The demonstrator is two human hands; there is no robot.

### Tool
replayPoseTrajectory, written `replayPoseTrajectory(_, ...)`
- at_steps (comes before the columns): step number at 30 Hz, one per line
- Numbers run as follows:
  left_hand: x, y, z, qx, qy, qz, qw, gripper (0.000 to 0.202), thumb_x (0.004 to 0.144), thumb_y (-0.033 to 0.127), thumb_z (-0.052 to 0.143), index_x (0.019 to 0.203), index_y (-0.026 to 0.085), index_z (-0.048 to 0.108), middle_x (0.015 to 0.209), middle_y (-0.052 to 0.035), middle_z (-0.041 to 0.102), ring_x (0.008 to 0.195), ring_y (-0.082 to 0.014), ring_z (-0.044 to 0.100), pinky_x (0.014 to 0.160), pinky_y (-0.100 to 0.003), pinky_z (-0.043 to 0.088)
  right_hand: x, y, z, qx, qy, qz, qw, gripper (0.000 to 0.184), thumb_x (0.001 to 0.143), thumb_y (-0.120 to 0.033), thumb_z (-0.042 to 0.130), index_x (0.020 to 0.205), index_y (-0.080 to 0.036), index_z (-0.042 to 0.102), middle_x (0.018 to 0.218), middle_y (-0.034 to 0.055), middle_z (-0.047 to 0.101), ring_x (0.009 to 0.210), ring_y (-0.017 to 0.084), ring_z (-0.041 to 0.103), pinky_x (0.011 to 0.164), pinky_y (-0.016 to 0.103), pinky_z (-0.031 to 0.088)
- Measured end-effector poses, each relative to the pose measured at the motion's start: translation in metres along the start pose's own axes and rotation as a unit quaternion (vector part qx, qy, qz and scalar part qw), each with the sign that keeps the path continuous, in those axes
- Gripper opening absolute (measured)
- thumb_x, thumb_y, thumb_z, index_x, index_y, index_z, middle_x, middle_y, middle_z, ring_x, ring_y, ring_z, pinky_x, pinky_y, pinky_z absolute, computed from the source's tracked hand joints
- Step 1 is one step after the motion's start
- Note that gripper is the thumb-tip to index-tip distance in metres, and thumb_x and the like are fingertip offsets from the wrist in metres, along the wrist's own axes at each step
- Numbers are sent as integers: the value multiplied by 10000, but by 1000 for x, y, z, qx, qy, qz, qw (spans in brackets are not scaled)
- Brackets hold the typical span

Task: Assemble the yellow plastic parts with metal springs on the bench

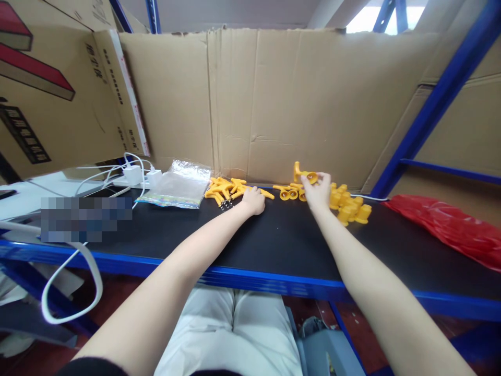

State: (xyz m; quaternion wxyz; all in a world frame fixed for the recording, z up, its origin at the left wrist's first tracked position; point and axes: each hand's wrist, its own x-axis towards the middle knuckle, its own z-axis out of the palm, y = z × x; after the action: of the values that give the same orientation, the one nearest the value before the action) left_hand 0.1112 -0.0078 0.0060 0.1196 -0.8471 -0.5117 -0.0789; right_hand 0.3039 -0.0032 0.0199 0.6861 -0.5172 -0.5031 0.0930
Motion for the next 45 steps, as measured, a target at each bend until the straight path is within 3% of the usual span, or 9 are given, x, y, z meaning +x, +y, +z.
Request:
replayPoseTrajectory(4, -6, -5, 5, -13, 21, -1, 1000, 367, 863, 306, 380, 1105, 183, 628, 1199, -144, 542, 1163, -311, 432, 938, -484, 349, -7, -6, 10, -222, -108, -152, 957, 330, 808, -364, 575, 1072, -197, 471, 965, 77, 614, 818, 196, 577, 776, 338, 421)
replayPoseTrajectory(9, -16, -12, 7, -48, 25, 1, 999, 382, 869, 322, 364, 1164, 209, 579, 1197, -118, 543, 1183, -297, 431, 930, -490, 371, -8, -16, 38, -453, -247, -330, 791, 288, 900, -253, 397, 1138, -136, 508, 1073, 163, 593, 909, 251, 554, 829, 374, 309)
replayPoseTrajectory(12, -18, -14, 5, -63, 15, 7, 998, 381, 865, 332, 374, 1162, 204, 575, 1212, -124, 539, 1194, -302, 426, 941, -513, 363, -7, -14, 52, -515, -284, -383, 713, 326, 923, -183, 298, 1141, -113, 530, 1035, 177, 601, 898, 245, 541, 824, 376, 264)
replayPoseTrajectory(16, -18, -14, 3, -66, 5, 11, 998, 368, 870, 338, 363, 1119, 204, 600, 1217, -121, 542, 1203, -302, 423, 952, -521, 358, -9, 0, 52, -540, -314, -399, 671, 384, 924, -129, 249, 1187, -127, 530, 1024, 167, 609, 930, 243, 520, 837, 367, 243)
replayPoseTrajectory(18, -18, -14, 3, -64, 2, 12, 998, 370, 870, 325, 361, 1114, 188, 602, 1220, -129, 540, 1209, -307, 417, 954, -526, 355, -11, 9, 47, -548, -318, -378, 675, 387, 925, -137, 264, 1209, -143, 526, 1029, 156, 607, 940, 243, 522, 843, 363, 251)
replayPoseTrajectory(24, -17, -13, 5, -58, -8, 10, 998, 377, 884, 319, 345, 1143, 173, 577, 1244, -139, 524, 1228, -305, 397, 959, -519, 350, -14, 20, 31, -547, -284, -254, 745, 391, 898, -189, 363, 1263, -186, 504, 1092, 151, 578, 992, 268, 544, 841, 381, 310)
replayPoseTrajectory(30, -15, -15, 6, -55, -14, 12, 998, 394, 887, 331, 333, 1153, 166, 573, 1252, -142, 521, 1226, -307, 396, 943, -514, 370, -14, 16, 31, -543, -288, -168, 771, 455, 863, -198, 435, 1317, -156, 444, 1222, 182, 550, 1122, 300, 503, 960, 503, 269)
replayPoseTrajectory(40, -13, -20, 9, -45, -22, 24, 998, 428, 895, 349, 322, 1201, 164, 556, 1268, -128, 529, 1234, -295, 391, 949, -502, 382, -11, 12, 29, -541, -320, -106, 770, 529, 870, -326, 470, 1369, -175, 376, 1345, 138, 488, 1234, 295, 427, 1038, 633, 127)
replayPoseTrajectory(45, -12, -23, 11, -46, -10, 34, 998, 400, 899, 261, 308, 1196, 180, 564, 1239, -113, 551, 1215, -279, 409, 931, -476, 398, -2, -6, 19, -561, -351, -68, 746, 679, 820, -470, 523, 1411, -202, 325, 1488, 125, 278, 1365, 324, 206, 1047, 661, 32)
